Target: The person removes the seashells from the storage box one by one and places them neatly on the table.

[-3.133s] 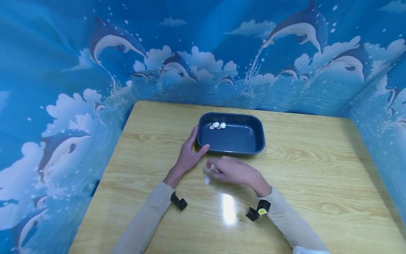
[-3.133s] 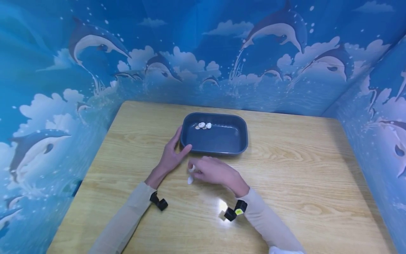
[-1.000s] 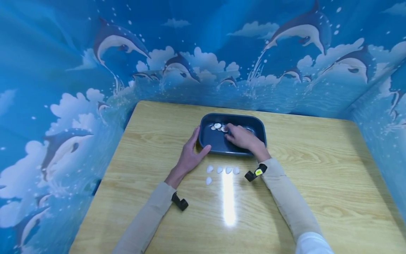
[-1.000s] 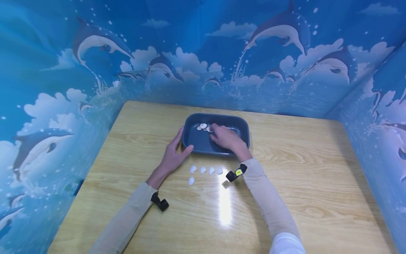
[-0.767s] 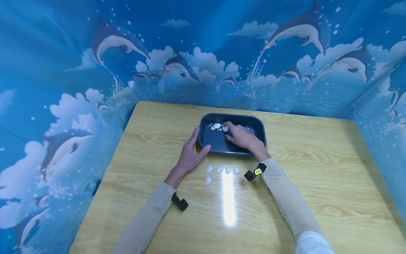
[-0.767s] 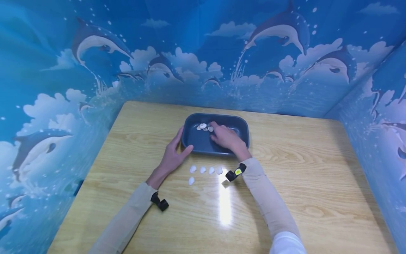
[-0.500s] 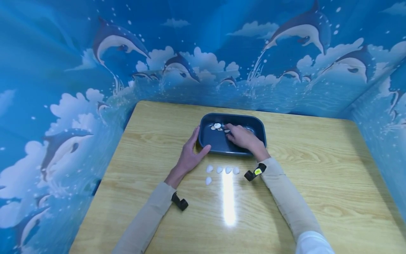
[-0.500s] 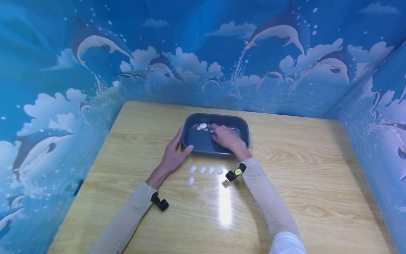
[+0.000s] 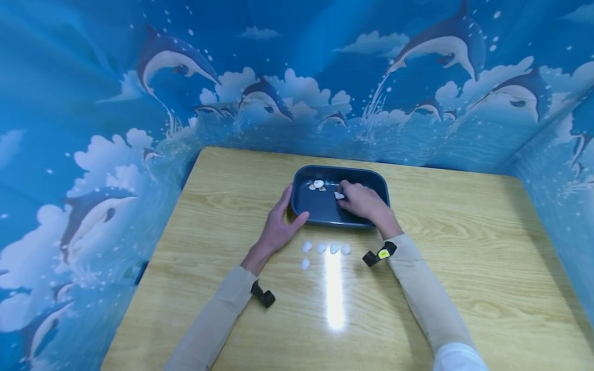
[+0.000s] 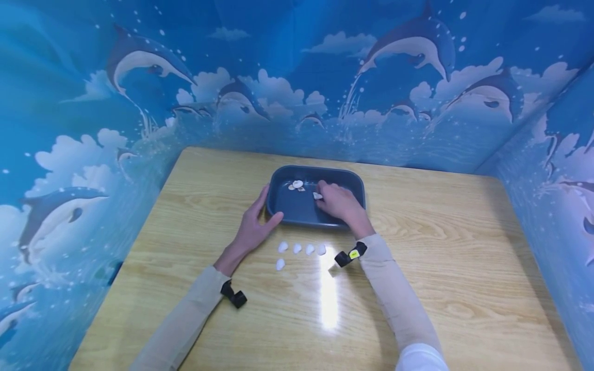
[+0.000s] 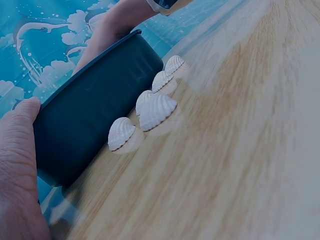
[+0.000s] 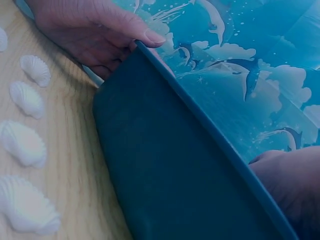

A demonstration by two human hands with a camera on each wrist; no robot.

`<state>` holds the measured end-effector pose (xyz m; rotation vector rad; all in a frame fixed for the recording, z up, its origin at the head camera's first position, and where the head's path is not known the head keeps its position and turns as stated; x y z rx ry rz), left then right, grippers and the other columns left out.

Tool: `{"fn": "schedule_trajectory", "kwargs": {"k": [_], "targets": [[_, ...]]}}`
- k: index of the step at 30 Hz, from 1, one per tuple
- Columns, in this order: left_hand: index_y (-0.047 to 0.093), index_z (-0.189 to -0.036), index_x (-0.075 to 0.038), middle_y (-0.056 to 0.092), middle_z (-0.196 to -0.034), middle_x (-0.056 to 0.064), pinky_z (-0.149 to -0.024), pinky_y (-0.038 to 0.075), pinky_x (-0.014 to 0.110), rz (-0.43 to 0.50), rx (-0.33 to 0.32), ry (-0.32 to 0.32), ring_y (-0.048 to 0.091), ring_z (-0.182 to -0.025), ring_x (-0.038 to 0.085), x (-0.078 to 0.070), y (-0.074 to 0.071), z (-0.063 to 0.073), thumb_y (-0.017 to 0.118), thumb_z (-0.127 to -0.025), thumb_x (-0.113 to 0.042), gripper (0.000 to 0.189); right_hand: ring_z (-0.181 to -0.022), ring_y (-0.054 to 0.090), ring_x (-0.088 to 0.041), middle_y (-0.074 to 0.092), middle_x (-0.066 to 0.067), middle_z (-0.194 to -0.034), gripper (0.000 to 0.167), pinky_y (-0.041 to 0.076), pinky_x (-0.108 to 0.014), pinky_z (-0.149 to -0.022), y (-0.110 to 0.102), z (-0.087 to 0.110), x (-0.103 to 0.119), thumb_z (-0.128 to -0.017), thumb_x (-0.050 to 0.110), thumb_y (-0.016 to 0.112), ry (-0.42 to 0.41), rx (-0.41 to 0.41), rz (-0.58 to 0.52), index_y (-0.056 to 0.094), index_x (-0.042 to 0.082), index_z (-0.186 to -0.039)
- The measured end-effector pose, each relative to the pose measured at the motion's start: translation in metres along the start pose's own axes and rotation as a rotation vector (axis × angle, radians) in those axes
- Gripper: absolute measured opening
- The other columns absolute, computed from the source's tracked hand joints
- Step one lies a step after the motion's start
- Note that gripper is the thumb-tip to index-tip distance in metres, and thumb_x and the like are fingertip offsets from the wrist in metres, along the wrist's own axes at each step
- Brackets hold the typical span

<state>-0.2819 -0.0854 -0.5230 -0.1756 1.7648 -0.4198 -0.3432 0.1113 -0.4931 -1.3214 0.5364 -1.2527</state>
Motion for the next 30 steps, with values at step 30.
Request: {"fn": "schedule_trajectory", "kwargs": {"k": [30], "targets": [[0.018,-0.168,-0.01,0.016,-0.175,0.01,-0.129,0.021,0.043,0.008,0.0,0.014,0.015,-0.159,0.014,-0.002,0.0,0.0,0.07,-0.1,-0.031,0.088,-0.059,0.05,-0.02,0.045,-0.002,-0.066,0.046,0.038,-0.034,-0.055,-0.002,0.014,-0.011,-0.111,0.034,0.05,0.105,0.058,0.096,0.057,0.013,-0.071]]}}
Point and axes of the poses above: each hand's wrist, its own z-axis away from the middle knuckle, its own y-axis out of the palm, x = y × z, the point moved 10 cm from there along -z, towards the middle knuckle
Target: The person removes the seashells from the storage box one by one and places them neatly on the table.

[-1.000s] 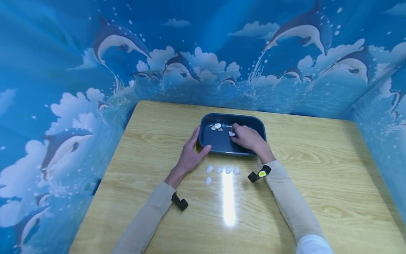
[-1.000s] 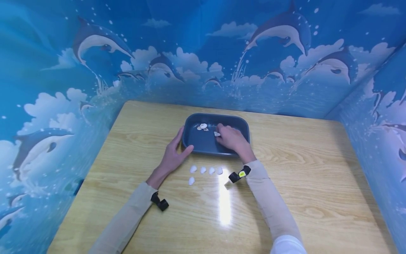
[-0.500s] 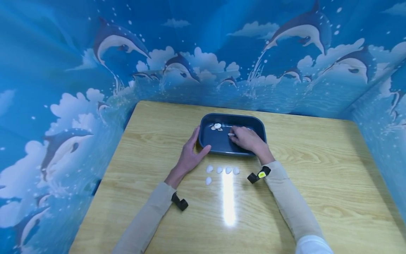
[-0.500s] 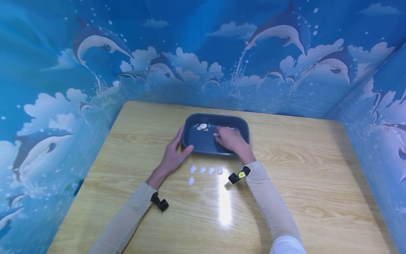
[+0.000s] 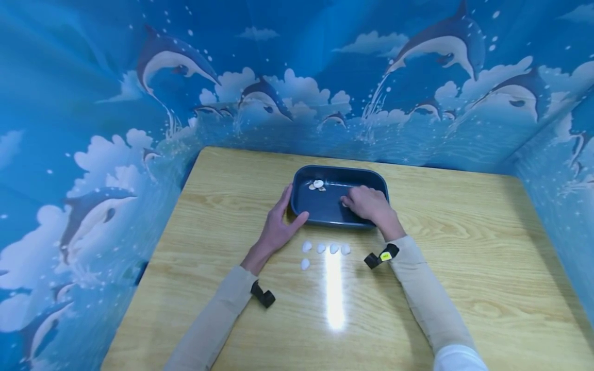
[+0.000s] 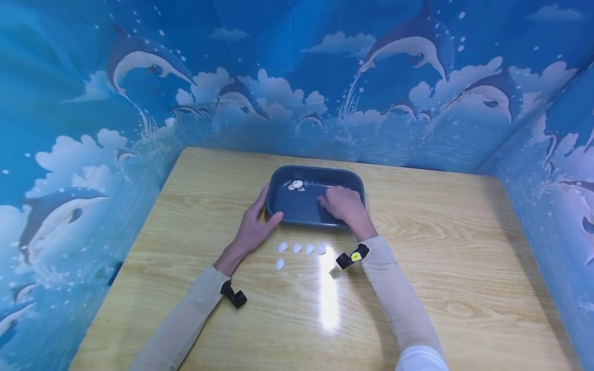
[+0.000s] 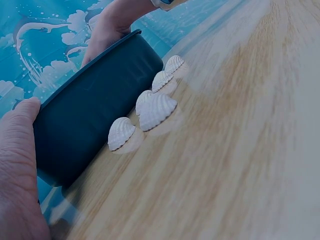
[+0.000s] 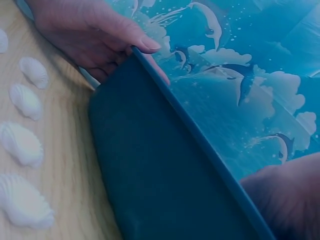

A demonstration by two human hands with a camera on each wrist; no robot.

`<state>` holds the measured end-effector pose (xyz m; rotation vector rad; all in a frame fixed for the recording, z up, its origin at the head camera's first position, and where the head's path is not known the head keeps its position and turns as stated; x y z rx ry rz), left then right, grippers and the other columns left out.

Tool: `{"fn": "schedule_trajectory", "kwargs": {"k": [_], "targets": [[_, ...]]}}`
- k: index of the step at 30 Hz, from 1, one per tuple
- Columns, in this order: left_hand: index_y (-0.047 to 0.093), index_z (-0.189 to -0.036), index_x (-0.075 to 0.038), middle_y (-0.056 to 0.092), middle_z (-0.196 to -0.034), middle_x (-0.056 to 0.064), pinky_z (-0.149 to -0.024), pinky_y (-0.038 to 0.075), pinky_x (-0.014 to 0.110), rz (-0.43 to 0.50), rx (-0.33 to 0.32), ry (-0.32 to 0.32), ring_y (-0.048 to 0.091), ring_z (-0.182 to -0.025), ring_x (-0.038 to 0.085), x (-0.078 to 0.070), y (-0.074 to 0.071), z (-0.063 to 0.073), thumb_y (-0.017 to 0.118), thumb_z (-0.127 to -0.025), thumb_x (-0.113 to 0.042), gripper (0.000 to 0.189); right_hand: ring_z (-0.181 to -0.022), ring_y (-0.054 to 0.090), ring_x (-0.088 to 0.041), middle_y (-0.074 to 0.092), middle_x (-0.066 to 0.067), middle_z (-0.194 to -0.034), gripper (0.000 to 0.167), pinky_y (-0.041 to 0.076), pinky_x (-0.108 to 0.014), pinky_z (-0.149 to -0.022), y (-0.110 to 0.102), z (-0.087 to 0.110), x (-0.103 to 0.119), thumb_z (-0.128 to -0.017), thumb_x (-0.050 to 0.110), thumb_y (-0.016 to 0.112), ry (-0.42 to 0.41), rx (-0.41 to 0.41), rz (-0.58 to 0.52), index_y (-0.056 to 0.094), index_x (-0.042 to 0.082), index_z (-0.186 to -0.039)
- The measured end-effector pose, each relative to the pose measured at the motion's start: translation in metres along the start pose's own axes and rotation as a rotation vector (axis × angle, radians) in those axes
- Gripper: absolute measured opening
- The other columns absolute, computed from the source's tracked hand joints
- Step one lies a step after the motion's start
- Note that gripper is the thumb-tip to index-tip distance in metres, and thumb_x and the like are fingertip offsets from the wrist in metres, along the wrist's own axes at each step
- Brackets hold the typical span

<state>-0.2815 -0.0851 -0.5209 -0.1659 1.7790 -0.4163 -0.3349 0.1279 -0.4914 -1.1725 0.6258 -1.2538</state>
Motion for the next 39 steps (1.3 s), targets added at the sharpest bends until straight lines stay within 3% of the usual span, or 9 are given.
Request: {"fn": "schedule_trajectory", "kwargs": {"k": [3,7,10,19,31,39], "targets": [[0.017,-0.168,-0.012,0.016,-0.175,0.009,-0.129,0.021,0.043,0.001,0.004,-0.006,0.015,-0.159,0.014,0.0,0.0,0.0,0.069,-0.1,-0.031,0.088,-0.063,0.052,-0.023,0.05,-0.005,-0.07,0.04,0.041,-0.036,-0.058,-0.002,0.003,-0.006,-0.111,0.03,0.049,0.012,-0.008,-0.007,0.06,0.01,-0.078],[0.017,-0.168,-0.012,0.016,-0.175,0.01,-0.129,0.021,0.044,0.0,0.004,-0.005,0.015,-0.159,0.015,0.0,0.0,0.0,0.07,-0.1,-0.031,0.088,-0.076,0.059,-0.026,0.065,-0.01,-0.091,0.02,0.05,-0.042,-0.067,-0.003,0.006,-0.008,-0.108,0.023,0.056,-0.026,-0.032,-0.043,0.067,0.007,-0.108],[0.017,-0.168,-0.012,0.017,-0.175,0.011,-0.129,0.022,0.045,-0.012,-0.002,0.005,0.015,-0.16,0.017,-0.001,-0.001,0.0,0.069,-0.101,-0.035,0.088,-0.079,0.059,-0.025,0.069,-0.009,-0.101,0.024,0.051,-0.043,-0.07,-0.001,0.007,-0.006,-0.104,0.022,0.064,-0.07,-0.033,-0.089,0.065,0.007,-0.122],[0.017,-0.168,-0.012,0.017,-0.174,0.012,-0.129,0.022,0.044,-0.019,0.0,0.019,0.016,-0.16,0.018,-0.001,-0.001,0.0,0.065,-0.099,-0.054,0.094,-0.075,0.052,-0.023,0.064,-0.005,-0.089,0.029,0.043,-0.038,-0.064,0.002,0.009,0.002,-0.1,0.024,0.072,-0.129,-0.041,-0.14,0.065,0.008,-0.123],[0.017,-0.168,-0.013,0.017,-0.175,0.011,-0.129,0.02,0.042,-0.013,0.007,0.0,0.015,-0.16,0.016,-0.001,0.0,0.001,0.064,-0.099,-0.056,0.094,-0.07,0.052,-0.019,0.065,-0.004,-0.088,0.027,0.044,-0.033,-0.06,0.006,0.007,0.007,-0.1,0.021,0.072,-0.178,-0.022,-0.167,0.064,0.005,-0.121],[0.015,-0.168,-0.016,0.016,-0.175,0.011,-0.129,0.02,0.042,-0.009,0.009,0.002,0.014,-0.16,0.016,-0.002,0.0,0.001,0.065,-0.1,-0.049,0.09,-0.069,0.054,-0.017,0.067,-0.004,-0.091,0.026,0.045,-0.033,-0.061,0.005,0.006,0.008,-0.103,0.022,0.069,-0.186,-0.033,-0.17,0.064,0.004,-0.12]]}}
Point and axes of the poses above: each hand's wrist, its own z-axis away from the middle knuckle, its own y-axis out of the palm, x = y × z, the point moved 10 cm from there along -z, towards the middle knuckle
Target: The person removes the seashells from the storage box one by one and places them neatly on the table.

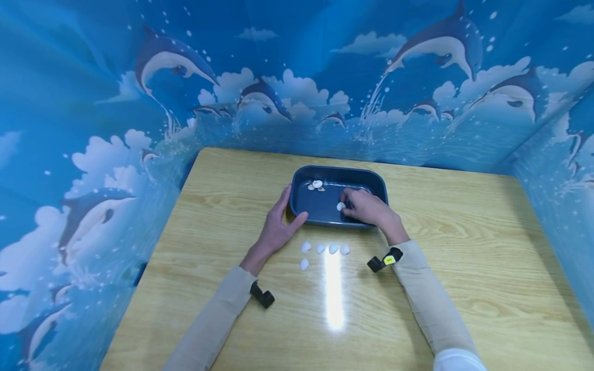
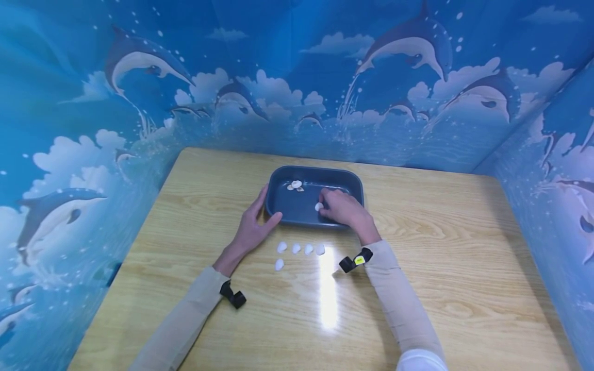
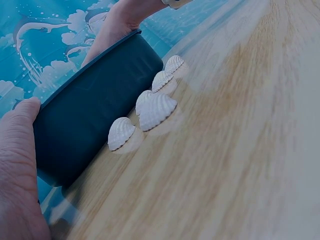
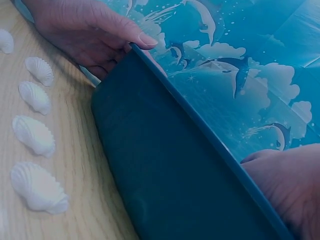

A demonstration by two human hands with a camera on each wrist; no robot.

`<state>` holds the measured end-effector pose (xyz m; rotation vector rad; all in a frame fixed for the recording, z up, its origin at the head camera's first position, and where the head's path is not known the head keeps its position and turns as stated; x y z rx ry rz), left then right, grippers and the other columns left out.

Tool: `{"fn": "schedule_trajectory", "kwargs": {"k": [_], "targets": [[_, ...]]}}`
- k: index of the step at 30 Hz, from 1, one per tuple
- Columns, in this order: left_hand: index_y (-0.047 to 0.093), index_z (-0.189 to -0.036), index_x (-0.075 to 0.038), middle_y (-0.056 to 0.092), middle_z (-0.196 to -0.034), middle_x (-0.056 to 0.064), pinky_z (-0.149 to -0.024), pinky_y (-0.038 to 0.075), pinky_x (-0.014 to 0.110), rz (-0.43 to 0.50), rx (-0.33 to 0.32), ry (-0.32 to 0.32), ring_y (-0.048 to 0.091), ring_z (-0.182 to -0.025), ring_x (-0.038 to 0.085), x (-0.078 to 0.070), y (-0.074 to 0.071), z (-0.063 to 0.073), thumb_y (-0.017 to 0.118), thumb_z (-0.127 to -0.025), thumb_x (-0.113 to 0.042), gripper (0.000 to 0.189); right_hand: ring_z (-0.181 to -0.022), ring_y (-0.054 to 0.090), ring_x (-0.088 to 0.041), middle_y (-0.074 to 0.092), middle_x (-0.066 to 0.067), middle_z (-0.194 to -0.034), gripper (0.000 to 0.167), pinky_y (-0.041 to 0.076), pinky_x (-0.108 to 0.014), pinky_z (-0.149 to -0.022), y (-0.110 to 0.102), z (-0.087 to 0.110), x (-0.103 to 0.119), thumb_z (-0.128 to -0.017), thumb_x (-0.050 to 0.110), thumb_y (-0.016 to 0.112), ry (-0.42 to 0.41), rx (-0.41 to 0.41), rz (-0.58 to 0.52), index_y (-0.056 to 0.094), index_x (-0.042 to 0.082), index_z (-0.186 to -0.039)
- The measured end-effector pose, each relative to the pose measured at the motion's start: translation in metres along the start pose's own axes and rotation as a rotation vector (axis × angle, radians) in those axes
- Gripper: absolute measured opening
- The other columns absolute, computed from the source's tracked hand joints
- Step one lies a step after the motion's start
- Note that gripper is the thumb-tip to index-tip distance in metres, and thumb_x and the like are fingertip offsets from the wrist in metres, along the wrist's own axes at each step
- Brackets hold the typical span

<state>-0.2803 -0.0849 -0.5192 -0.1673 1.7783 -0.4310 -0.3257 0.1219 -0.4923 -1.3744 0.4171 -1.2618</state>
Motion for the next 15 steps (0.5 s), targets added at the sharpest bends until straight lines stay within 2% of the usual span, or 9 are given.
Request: {"fn": "schedule_trajectory", "kwargs": {"k": [4,10,15], "targets": [[0.014,-0.169,-0.018,0.015,-0.175,0.011,-0.129,0.02,0.043,0.0,0.0,0.001,0.014,-0.16,0.016,0.0,0.0,0.0,0.065,-0.101,-0.047,0.089,-0.067,0.052,-0.017,0.065,-0.004,-0.086,0.026,0.043,-0.033,-0.058,-0.001,0.0,0.0,-0.103,0.023,0.068,-0.005,-0.003,-0.008,0.064,0.004,-0.121],[0.016,-0.168,-0.016,0.016,-0.175,0.012,-0.129,0.02,0.041,-0.004,0.0,-0.002,0.014,-0.16,0.015,0.0,0.0,0.0,0.065,-0.1,-0.049,0.091,-0.062,0.048,-0.017,0.059,-0.003,-0.074,0.027,0.039,-0.032,-0.056,-0.003,0.002,0.004,-0.103,0.023,0.067,-0.018,-0.004,-0.017,0.063,0.004,-0.122],[0.015,-0.169,-0.017,0.016,-0.175,0.012,-0.129,0.02,0.042,-0.001,0.002,-0.003,0.014,-0.159,0.015,0.001,0.0,0.0,0.064,-0.1,-0.052,0.091,-0.06,0.049,-0.017,0.056,-0.002,-0.07,0.025,0.04,-0.033,-0.055,-0.011,0.008,0.01,-0.103,0.022,0.067,-0.022,-0.014,-0.023,0.064,0.004,-0.12]]}}
Point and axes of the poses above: each hand's wrist, its own z-axis away from the middle knuckle, its own y-axis out of the palm, x = y × z, the point moved 10 cm from there along -z, towards the middle knuckle
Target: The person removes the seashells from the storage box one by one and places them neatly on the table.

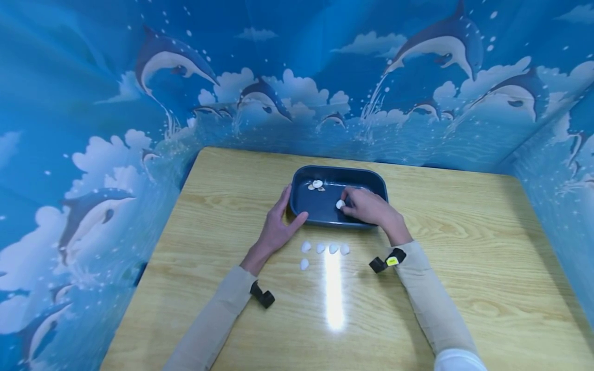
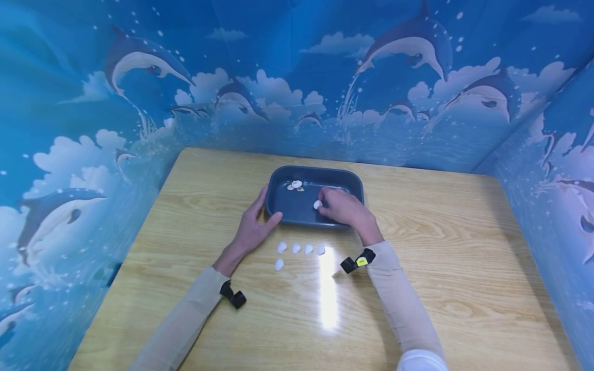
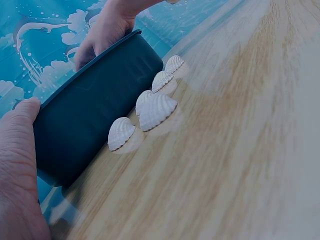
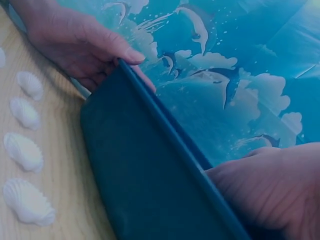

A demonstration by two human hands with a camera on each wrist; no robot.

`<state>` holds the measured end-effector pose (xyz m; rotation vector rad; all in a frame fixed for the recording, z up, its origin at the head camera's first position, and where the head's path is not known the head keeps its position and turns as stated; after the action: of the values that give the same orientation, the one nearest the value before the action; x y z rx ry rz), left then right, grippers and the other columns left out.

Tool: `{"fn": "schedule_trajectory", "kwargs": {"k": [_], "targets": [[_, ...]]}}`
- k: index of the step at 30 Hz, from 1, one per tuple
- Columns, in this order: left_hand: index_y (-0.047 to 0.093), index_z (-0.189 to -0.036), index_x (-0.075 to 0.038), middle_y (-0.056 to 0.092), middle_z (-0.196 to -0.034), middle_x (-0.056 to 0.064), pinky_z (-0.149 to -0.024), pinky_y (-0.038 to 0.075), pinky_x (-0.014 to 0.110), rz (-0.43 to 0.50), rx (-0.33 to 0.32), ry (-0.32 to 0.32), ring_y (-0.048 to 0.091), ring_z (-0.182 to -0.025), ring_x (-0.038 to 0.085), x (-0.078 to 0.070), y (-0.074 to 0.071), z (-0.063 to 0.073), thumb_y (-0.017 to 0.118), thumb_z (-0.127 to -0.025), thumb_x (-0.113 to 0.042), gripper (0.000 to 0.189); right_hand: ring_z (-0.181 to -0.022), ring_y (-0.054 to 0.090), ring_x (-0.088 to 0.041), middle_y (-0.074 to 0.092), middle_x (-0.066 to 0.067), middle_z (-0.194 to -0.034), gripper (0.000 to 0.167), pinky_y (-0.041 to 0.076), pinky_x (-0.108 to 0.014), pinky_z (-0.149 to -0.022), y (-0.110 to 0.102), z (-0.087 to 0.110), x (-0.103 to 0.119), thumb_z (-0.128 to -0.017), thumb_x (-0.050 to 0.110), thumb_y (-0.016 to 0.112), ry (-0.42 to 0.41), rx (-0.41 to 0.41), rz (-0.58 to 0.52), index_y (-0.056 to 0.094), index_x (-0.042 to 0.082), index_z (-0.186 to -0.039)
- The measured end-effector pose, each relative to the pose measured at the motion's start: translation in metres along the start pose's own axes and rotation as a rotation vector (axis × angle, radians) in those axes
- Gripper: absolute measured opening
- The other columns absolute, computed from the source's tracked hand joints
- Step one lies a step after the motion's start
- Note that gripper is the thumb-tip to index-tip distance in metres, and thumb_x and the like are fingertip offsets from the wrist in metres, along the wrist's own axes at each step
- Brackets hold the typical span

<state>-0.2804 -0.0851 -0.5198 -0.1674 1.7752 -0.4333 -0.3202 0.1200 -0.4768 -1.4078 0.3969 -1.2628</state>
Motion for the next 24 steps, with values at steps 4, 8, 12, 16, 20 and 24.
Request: {"fn": "schedule_trajectory", "kwargs": {"k": [4,8,12,16,20,24], "targets": [[0.015,-0.169,-0.019,0.016,-0.175,0.011,-0.129,0.02,0.042,-0.002,-0.001,0.001,0.014,-0.16,0.016,0.0,0.0,0.0,0.065,-0.1,-0.05,0.091,-0.059,0.05,-0.017,0.056,-0.002,-0.07,0.023,0.04,-0.032,-0.053,-0.006,0.005,0.004,-0.103,0.022,0.067,-0.008,-0.018,-0.01,0.064,0.005,-0.119],[0.015,-0.169,-0.016,0.015,-0.175,0.011,-0.129,0.02,0.044,-0.001,-0.003,0.005,0.014,-0.16,0.019,0.0,0.0,0.0,0.065,-0.101,-0.048,0.091,-0.058,0.05,-0.016,0.056,-0.002,-0.07,0.024,0.04,-0.031,-0.052,-0.01,0.011,0.008,-0.103,0.022,0.067,-0.013,-0.025,-0.011,0.064,0.005,-0.12],[0.016,-0.168,-0.011,0.015,-0.175,0.012,-0.129,0.02,0.045,0.001,-0.006,0.006,0.014,-0.16,0.02,0.0,0.0,0.0,0.065,-0.1,-0.05,0.092,-0.058,0.05,-0.016,0.056,-0.001,-0.07,0.024,0.042,-0.032,-0.052,-0.015,0.019,0.016,-0.103,0.022,0.066,-0.036,-0.038,-0.02,0.063,0.005,-0.12],[0.016,-0.168,-0.011,0.016,-0.175,0.012,-0.129,0.02,0.044,-0.001,-0.005,0.004,0.015,-0.16,0.019,0.0,0.0,0.0,0.065,-0.1,-0.052,0.093,-0.056,0.05,-0.015,0.055,0.0,-0.069,0.023,0.043,-0.032,-0.052,-0.019,0.028,0.025,-0.104,0.022,0.064,-0.064,-0.049,-0.03,0.063,0.007,-0.12],[0.016,-0.168,-0.014,0.016,-0.175,0.011,-0.129,0.02,0.043,-0.004,-0.004,0.001,0.014,-0.16,0.017,0.001,0.0,0.001,0.065,-0.1,-0.051,0.092,-0.053,0.048,-0.014,0.054,0.002,-0.066,0.023,0.04,-0.03,-0.05,-0.021,0.039,0.035,-0.105,0.023,0.063,-0.086,-0.053,-0.045,0.062,0.008,-0.122],[0.016,-0.169,-0.016,0.016,-0.175,0.01,-0.129,0.02,0.043,-0.007,-0.005,-0.002,0.014,-0.16,0.017,0.001,0.0,0.001,0.065,-0.1,-0.051,0.091,-0.05,0.044,-0.01,0.052,0.005,-0.064,0.024,0.037,-0.028,-0.048,-0.02,0.052,0.049,-0.105,0.023,0.064,-0.135,-0.075,-0.044,0.062,0.006,-0.122]]}}
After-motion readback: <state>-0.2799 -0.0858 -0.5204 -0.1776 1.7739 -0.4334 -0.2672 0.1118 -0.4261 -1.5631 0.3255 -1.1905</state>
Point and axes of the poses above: each hand's wrist, its own z-axis away from the middle knuckle, its own y-axis out of the palm, x = y × z, the point moved 10 cm from there along -z, towards the middle knuckle
